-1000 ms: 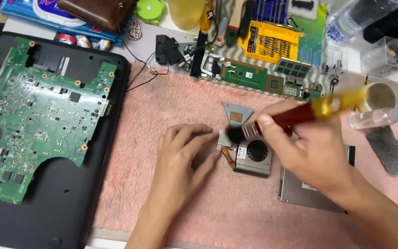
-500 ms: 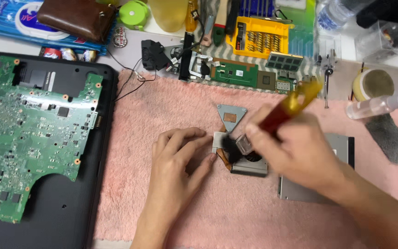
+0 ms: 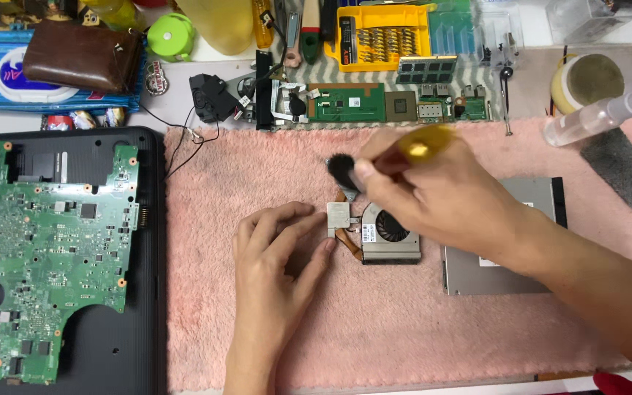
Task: The person brushes a laptop fan and an optical drive, then wipes them both with a pad.
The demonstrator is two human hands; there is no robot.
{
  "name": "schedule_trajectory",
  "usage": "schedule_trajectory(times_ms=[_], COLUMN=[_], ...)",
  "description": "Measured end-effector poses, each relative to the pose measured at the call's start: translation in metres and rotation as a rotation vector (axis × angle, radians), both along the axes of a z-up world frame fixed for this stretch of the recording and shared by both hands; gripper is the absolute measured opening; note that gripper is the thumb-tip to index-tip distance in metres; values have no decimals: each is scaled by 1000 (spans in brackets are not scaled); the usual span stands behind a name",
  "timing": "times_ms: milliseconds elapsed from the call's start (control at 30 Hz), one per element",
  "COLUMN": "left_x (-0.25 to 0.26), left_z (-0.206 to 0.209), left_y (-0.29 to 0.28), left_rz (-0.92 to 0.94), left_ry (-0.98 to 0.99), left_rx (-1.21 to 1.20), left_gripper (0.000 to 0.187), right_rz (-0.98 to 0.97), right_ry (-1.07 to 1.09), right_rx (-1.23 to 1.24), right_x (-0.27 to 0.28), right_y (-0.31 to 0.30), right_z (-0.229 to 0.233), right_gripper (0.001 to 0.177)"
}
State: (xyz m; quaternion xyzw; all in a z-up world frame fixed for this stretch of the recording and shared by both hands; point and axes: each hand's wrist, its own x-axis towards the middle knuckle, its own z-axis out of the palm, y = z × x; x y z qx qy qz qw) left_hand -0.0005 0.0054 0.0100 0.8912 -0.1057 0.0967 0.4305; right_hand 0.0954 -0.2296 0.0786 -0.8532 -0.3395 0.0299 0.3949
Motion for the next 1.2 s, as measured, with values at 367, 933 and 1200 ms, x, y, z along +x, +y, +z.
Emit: schedule_trajectory(times_ms=[367,933,1200], left_x=[-1,-1,-7], left_z=[-1,-2,-1], left_y=[0,-1,-23], left_rz=[10,21,103], left_ry=[12,-5,-18], left_rx=[11,13,193], left_gripper=[28,29,43], right_rz=[-29,-231,-726], right_ry=[95,157,164], right_rx=[-176,-86,269], right_x=[14,-10,-69], right_y=[-8,-36,-113], right_z=[-2,6,3], right_gripper=[26,27,17])
